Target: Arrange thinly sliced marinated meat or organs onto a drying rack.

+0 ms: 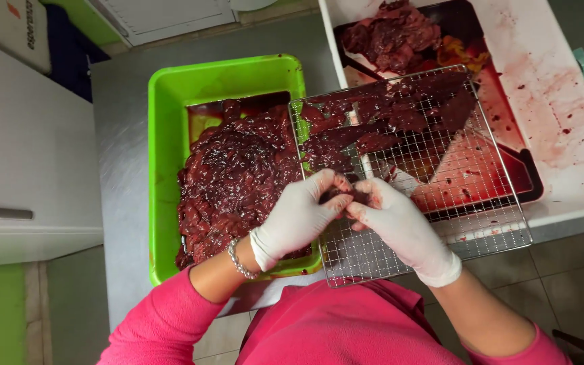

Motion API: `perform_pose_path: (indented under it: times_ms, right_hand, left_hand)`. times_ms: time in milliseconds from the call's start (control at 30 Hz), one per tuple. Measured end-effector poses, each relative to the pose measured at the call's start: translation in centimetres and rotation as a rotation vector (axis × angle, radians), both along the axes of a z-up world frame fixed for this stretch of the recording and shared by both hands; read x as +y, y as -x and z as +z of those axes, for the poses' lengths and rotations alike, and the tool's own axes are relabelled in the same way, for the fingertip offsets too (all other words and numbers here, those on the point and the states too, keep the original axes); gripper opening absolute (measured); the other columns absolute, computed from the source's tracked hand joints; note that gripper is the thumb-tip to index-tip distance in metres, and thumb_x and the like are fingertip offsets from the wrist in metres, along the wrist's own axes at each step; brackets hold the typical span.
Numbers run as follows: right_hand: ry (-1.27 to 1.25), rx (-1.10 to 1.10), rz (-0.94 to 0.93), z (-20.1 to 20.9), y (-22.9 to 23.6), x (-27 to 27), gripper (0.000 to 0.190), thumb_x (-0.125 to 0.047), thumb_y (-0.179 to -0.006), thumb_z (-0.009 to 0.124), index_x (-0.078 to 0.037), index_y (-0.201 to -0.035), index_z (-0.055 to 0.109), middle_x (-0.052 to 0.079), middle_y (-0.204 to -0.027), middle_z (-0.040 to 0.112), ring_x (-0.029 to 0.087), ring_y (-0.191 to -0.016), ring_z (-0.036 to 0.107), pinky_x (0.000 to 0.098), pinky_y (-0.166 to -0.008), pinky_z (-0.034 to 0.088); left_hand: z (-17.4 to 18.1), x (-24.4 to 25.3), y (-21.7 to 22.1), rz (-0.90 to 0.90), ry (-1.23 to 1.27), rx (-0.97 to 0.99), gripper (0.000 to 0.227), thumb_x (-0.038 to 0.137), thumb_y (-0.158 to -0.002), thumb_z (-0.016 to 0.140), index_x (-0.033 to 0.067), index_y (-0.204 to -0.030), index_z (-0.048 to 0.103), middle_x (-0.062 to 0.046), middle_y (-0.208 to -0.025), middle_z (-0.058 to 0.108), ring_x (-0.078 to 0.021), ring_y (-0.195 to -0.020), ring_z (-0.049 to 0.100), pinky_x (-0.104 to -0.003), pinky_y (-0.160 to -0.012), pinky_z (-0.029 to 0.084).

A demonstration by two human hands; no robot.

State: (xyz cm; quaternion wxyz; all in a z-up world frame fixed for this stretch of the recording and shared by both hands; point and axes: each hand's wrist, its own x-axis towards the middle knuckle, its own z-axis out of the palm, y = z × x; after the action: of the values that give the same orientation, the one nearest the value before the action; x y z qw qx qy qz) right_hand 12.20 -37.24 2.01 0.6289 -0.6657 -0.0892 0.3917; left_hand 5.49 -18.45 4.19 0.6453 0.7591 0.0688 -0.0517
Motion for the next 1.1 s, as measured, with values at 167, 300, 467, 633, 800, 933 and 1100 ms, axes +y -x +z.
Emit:
perform_pose_path:
  times_ms: [167,300,467,633,800,933,1100]
  right_hand:
    - [0.043,0.01,-0.033,0.1,-1.0,-2.3,0.025,-0.011,-0.097,0.064,0.0,-0.119,0.062,0.006,-0.096,0.064,0.011,-0.075,0.055,0.0264,-0.065,0.046]
    - [0.11,-0.065,-0.059,1.0,-2.6,-2.8,0.019,-0.01,-0.099,0.067,0.0,-0.114,0.061,0.007,-0.087,0.061,0.012,-0.07,0.052,0.0277,-0.057,0.041]
    - [0.19,-0.249,-0.1,1.4,-5.6,-2.7,0.02,-0.012,-0.093,0.069,-0.001,-0.108,0.063,0.001,-0.091,0.065,0.007,-0.075,0.057,0.0244,-0.06,0.048]
    - [0.365,-0.42,-0.167,1.3,-6.6,-2.5,0.024,-0.016,-0.091,0.072,-0.001,-0.109,0.064,0.003,-0.089,0.067,0.008,-0.075,0.06,0.0265,-0.063,0.051]
    - [0.572,-0.692,-0.175,0.8,-7.3,-2.8,0.029,-0.021,-0.089,0.076,-0.001,-0.106,0.067,0.009,-0.089,0.074,0.015,-0.077,0.069,0.0309,-0.072,0.056]
    - [0.635,-0.758,-0.162,0.5,-8.0,-3.1,0.03,-0.024,-0.089,0.078,-0.001,-0.107,0.068,0.012,-0.091,0.075,0.02,-0.079,0.073,0.0333,-0.074,0.056]
    - [0.668,-0.793,-0.151,1.7,-8.0,-3.4,0.03,-0.026,-0.088,0.078,-0.005,-0.108,0.07,0.012,-0.092,0.075,0.024,-0.079,0.074,0.0352,-0.073,0.056]
  left_hand:
    - [-0.5,-1.5,-0.2,0.013,-0.198,-0.048,0.018,0.02,-0.094,0.07,0.0073,-0.107,0.066,-0.009,-0.084,0.071,-0.016,-0.071,0.068,-0.03,-0.069,0.057]
    - [-0.5,-1.9,-1.5,-0.002,-0.294,-0.029,0.025,0.029,-0.092,0.071,0.0083,-0.104,0.067,-0.013,-0.081,0.071,-0.0273,-0.072,0.072,-0.036,-0.068,0.057]
    - [-1.4,-2.1,-5.2,-0.033,-0.445,-0.075,0.027,0.034,-0.09,0.07,0.0096,-0.101,0.072,-0.016,-0.083,0.073,-0.035,-0.078,0.072,-0.043,-0.071,0.057]
    - [-1.8,-2.4,-7.8,-0.035,-0.638,-0.077,0.03,0.038,-0.088,0.071,0.0119,-0.1,0.076,-0.017,-0.085,0.074,-0.0372,-0.081,0.072,-0.047,-0.074,0.057]
    - [-0.8,-2.1,-8.6,-0.041,-0.72,0.038,0.028,0.039,-0.088,0.07,0.0131,-0.097,0.077,-0.016,-0.085,0.074,-0.0367,-0.082,0.072,-0.047,-0.077,0.057]
    - [-1.4,-1.7,-8.8,-0.045,-0.742,0.041,0.026,0.037,-0.089,0.07,0.0129,-0.096,0.078,-0.016,-0.085,0.074,-0.0365,-0.082,0.072,-0.047,-0.077,0.057]
    - [-1.7,-0.1,-8.4,0.012,-0.742,-0.039,0.023,0.033,-0.094,0.066,0.0125,-0.097,0.077,-0.012,-0.083,0.075,-0.032,-0.075,0.073,-0.044,-0.072,0.057]
